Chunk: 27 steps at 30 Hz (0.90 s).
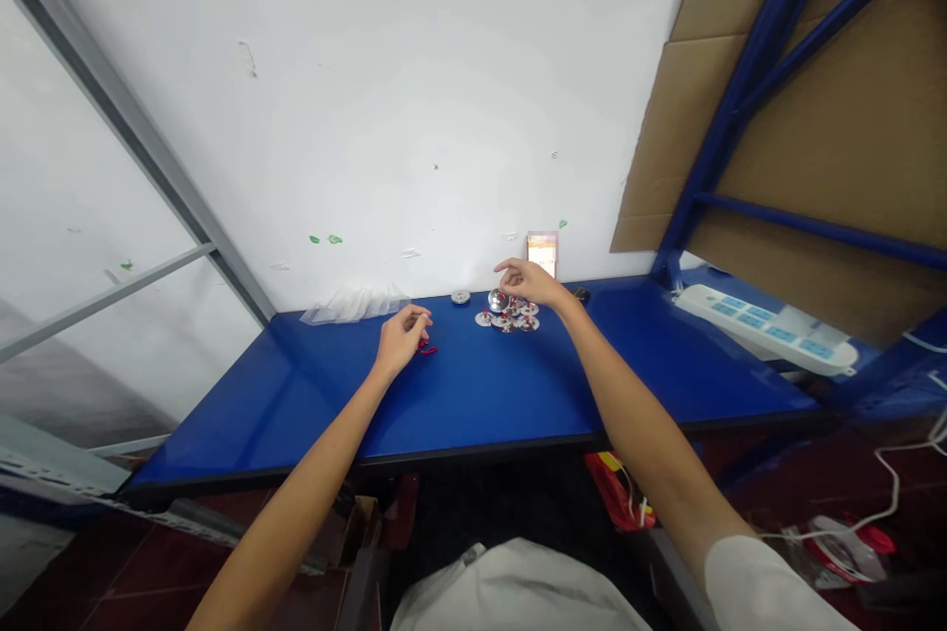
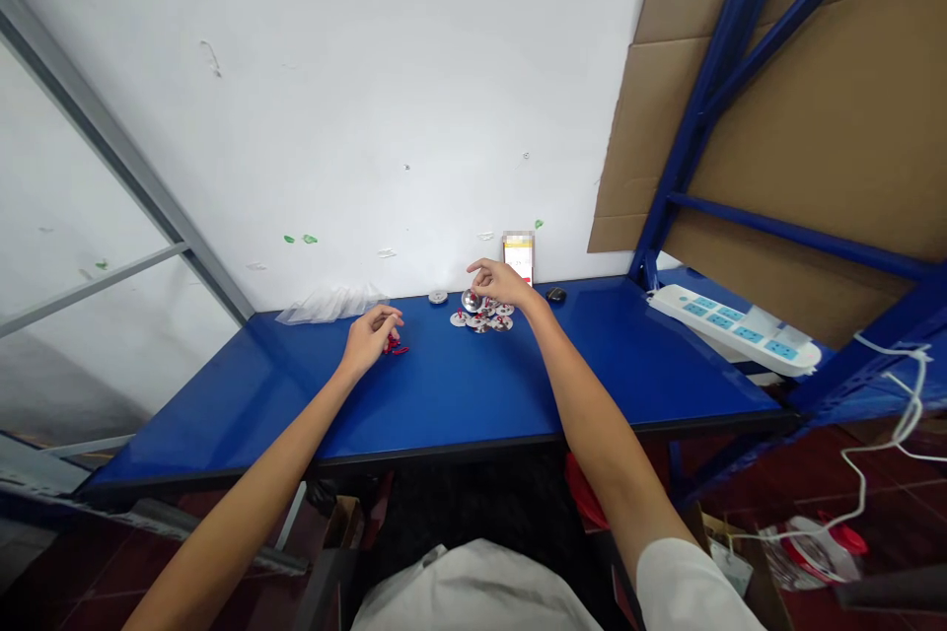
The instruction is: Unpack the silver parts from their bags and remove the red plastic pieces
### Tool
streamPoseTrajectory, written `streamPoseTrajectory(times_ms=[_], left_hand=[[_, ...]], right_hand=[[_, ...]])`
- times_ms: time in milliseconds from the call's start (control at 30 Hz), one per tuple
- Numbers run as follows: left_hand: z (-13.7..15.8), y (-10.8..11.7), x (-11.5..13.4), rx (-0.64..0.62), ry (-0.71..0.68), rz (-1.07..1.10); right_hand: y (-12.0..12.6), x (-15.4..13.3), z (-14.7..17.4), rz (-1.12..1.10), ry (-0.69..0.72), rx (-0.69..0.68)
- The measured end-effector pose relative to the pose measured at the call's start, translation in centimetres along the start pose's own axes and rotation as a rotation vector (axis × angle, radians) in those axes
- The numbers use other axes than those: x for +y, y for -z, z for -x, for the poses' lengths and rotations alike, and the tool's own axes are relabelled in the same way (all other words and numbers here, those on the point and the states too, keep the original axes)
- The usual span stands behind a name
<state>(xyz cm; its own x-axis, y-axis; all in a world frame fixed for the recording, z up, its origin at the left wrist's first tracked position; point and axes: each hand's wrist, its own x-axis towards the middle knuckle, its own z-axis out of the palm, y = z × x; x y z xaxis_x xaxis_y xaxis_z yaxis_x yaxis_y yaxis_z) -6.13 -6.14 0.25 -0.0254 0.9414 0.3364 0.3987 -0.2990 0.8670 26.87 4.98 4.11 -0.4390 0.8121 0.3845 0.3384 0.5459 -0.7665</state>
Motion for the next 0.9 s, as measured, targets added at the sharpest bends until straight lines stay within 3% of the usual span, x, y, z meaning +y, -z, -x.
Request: streamPoseTrajectory(times_ms=[600,767,900], left_hand=[[-0.5,0.8,-1.0,0.109,-0.155,-0.222],[-0.6,1.0,-1.1,0.124,-0.146,-0.245],[-0.7,1.6,-1.2,0.087,-0.192,-0.338]], right_hand=[[0.7,1.6,0.4,-0.154,-0.131,-0.072],[1.1,2.0,0.0,-0.175,-0.118,0.054],[1.1,2.5,-0.3,-0.112,-0.125,0.057]])
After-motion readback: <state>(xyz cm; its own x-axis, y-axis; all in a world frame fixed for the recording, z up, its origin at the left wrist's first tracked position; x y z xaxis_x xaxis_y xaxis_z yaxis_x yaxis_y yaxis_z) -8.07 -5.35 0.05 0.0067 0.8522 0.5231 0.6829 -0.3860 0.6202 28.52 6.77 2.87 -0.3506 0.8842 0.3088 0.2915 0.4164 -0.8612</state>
